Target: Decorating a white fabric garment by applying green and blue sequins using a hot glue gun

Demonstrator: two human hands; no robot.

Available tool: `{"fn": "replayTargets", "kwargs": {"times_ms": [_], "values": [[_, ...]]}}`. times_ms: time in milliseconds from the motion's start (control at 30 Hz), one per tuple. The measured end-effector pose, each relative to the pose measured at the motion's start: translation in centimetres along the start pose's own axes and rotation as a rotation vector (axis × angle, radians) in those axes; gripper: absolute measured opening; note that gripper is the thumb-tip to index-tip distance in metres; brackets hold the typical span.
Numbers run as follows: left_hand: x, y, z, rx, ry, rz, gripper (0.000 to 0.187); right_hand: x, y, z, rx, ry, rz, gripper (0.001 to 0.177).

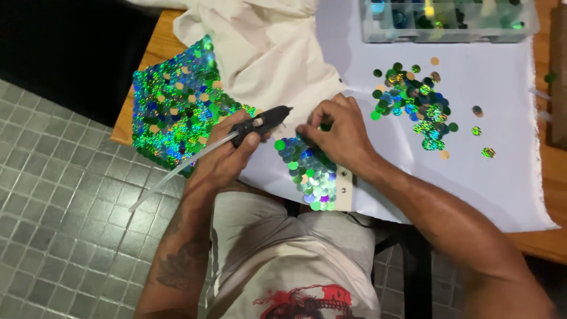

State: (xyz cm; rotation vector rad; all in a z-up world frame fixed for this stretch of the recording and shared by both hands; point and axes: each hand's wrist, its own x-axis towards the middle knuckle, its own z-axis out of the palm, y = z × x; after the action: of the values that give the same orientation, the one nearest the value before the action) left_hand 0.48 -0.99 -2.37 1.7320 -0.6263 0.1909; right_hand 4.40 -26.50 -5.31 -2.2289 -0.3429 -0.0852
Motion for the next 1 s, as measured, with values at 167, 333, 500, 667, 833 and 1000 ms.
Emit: {"fn": "replayTargets", "kwargs": {"times_ms": [167, 333, 500, 667, 833, 1000], "values": [[0.0, 1.3, 0.3, 0.031, -0.002, -0.164, 0.05, 2.0, 1.7, -6.7, -0.053, 0.183, -0.258, 0.008], [-0.3, 1.8, 0.9, 0.042, 0.023, -0.319, 0.061, 2.9, 9.2, -16.8, -0.65, 0.265, -0.197, 0.008], [-0.4, 1.8, 0.9, 0.022, 0.043, -0.323, 0.065, 2.4, 10.2, -20.4, -0.507, 0.02, 0.23, 0.015], [-0.3, 1.3, 0.9, 0.06, 0.027, -0.264, 0.068, 3.1, 10.4, -18.9, -0.469, -0.021, 0.332, 0.02], [-0.3, 1.5, 0.9, 0.056, 0.011, -0.265, 0.07, 3.2, 9.3, -18.4, -0.395, -0.047, 0.286, 0.035], [-0.4, 1.5, 1.0, -0.001, 0.029, -0.279, 0.068, 3.5, 11.4, -18.3, -0.388, -0.045, 0.219, 0.022]]}}
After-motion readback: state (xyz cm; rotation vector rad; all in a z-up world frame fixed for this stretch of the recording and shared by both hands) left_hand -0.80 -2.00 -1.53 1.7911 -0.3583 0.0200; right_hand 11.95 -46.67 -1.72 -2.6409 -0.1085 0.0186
